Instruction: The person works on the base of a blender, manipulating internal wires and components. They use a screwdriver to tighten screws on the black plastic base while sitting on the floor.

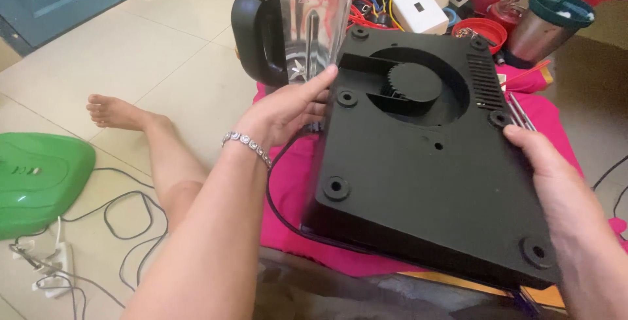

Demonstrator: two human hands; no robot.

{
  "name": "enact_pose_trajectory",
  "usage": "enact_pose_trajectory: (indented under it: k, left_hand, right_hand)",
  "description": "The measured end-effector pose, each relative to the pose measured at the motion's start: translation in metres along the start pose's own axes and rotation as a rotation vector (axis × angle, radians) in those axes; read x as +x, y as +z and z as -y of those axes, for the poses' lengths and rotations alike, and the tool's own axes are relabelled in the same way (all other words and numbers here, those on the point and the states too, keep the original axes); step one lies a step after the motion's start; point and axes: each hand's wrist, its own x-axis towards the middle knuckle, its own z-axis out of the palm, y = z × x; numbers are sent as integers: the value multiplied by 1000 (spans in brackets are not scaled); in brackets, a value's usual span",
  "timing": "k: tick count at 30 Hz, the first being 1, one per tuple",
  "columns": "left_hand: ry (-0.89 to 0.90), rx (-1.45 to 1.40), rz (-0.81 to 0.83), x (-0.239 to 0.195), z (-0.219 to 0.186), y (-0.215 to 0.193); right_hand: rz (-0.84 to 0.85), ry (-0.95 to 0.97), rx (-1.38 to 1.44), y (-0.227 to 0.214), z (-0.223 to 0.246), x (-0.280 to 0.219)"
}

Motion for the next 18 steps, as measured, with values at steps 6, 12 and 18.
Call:
enact_pose_trajectory:
  k: [6, 12, 18]
  left_hand:
    - [-112, 163, -197, -20, -20, 21]
    - [-42, 180, -306, -7, -3, 14]
    - [-98, 248, -355, -6, 3, 18]
  right_hand:
    - [20, -59, -94, 7, 6, -10]
    - [-37, 81, -146, 19, 29, -45]
    - [19, 39, -23, 12, 15, -26]
